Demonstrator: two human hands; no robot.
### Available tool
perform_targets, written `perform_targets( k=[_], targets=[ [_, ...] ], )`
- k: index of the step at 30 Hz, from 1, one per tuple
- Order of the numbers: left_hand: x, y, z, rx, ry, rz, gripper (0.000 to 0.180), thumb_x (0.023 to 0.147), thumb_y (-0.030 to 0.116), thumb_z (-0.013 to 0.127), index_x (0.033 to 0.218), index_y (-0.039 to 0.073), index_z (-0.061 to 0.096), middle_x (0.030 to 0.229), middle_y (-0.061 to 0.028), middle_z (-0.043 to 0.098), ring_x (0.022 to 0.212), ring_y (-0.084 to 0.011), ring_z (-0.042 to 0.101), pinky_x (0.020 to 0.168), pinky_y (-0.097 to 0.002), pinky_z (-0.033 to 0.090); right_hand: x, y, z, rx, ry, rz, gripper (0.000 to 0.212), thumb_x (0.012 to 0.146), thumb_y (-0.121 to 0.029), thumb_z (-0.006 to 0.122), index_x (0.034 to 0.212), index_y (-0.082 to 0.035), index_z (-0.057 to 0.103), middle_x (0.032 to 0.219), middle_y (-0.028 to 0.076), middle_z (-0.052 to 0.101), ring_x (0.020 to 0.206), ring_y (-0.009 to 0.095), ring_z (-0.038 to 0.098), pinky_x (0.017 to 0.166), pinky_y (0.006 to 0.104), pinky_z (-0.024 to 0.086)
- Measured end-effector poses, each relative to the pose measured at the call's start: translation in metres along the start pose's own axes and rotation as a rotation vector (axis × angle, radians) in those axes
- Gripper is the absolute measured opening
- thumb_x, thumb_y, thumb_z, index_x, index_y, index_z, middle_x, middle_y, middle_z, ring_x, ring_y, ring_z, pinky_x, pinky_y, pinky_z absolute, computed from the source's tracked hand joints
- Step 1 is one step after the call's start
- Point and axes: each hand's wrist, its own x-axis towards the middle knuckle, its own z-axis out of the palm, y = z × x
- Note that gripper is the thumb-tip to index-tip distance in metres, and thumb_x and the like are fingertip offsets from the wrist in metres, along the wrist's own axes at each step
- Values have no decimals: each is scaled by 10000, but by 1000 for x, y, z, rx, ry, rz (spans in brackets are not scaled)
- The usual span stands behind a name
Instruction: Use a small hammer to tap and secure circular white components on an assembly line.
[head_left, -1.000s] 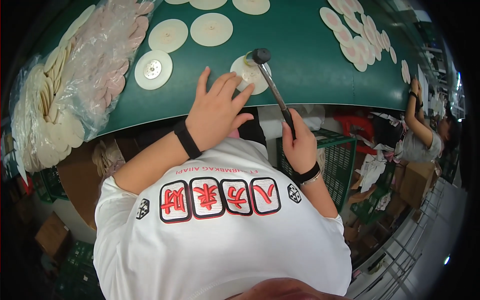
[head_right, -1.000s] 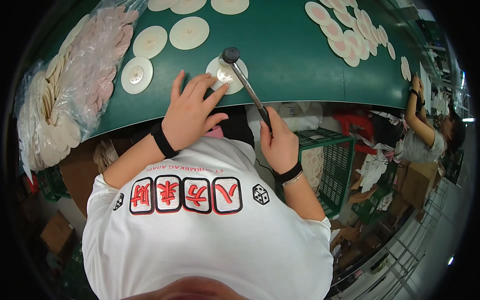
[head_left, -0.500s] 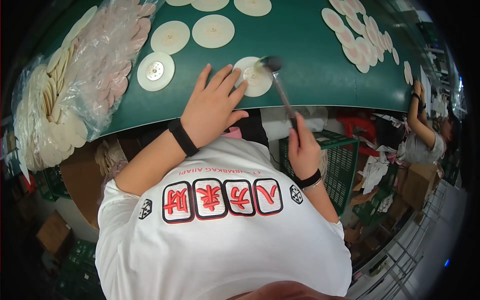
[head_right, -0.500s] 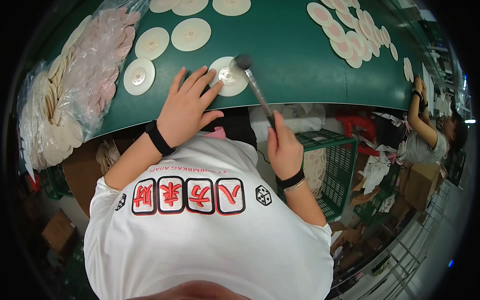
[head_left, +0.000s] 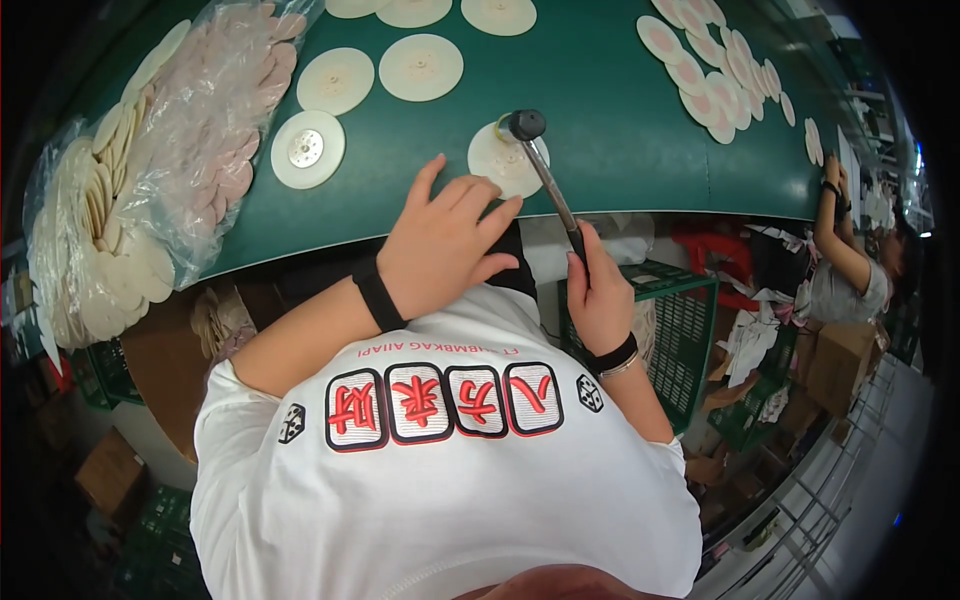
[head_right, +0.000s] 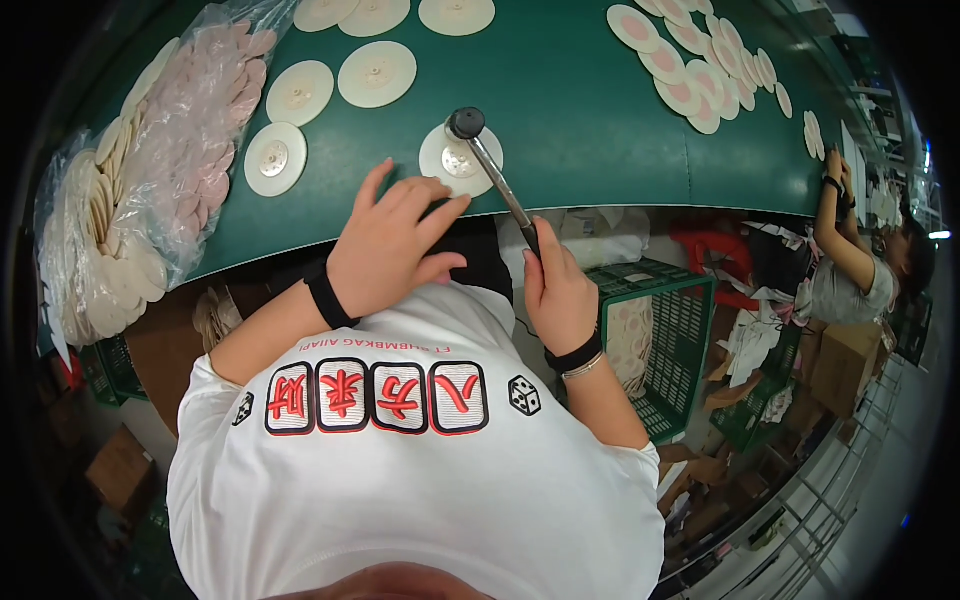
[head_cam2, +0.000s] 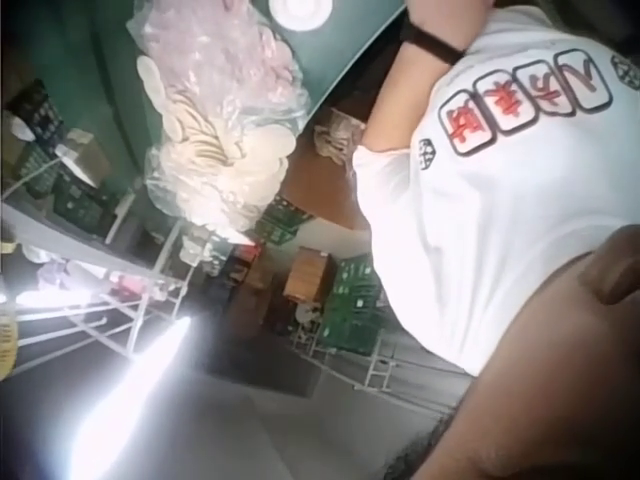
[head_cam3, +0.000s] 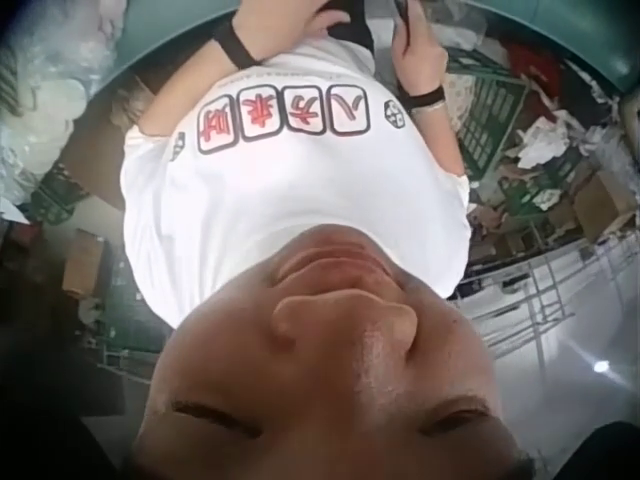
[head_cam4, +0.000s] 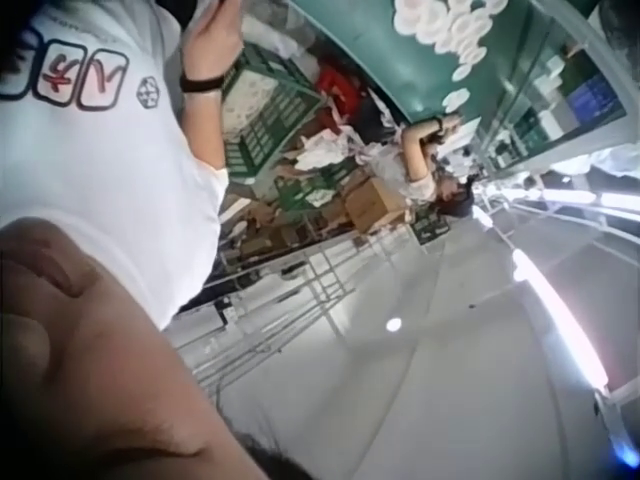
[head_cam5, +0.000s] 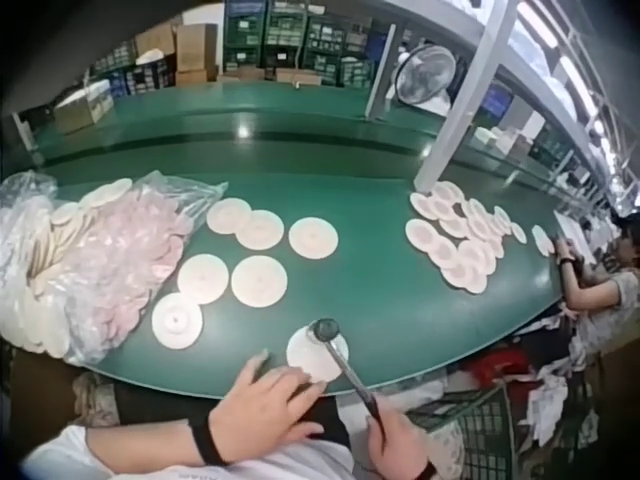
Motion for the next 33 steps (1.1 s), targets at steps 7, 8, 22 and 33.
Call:
perform_targets(
  k=[7,8,22,33],
  targets=[
    [6,-22,8,107,198,25,665,869,406,759,1411,71,565,1447,-140,536,1391,-307,470,1198,-545,307,6,4,-10,141,46,-37,425,1002,-82,633,1423,-61,573,1006,218,722,804,373,721,703,382,566],
    [6,-23,9,138,176,28,677,871,397,760,1428,75,550,1462,-137,528,1398,-313,467,1201,-541,306,5,5,-12,175,70,-48,419,1001,-77,634,1416,-55,580,995,217,722,796,362,723,703,377,566],
    [8,-12,8,272,166,-18,658,863,434,750,1384,64,593,1385,-132,552,1326,-283,491,1191,-538,318,-8,7,-1,59,207,-88,409,996,-64,634,1402,-48,593,974,223,717,781,372,716,684,398,562],
    [10,-15,3,12,192,29,669,864,402,761,1410,68,567,1370,-133,572,1281,-292,534,1183,-529,339,5,9,-14,36,52,-71,414,993,-70,644,1404,-63,599,948,230,712,772,393,709,680,383,555]
  ],
)
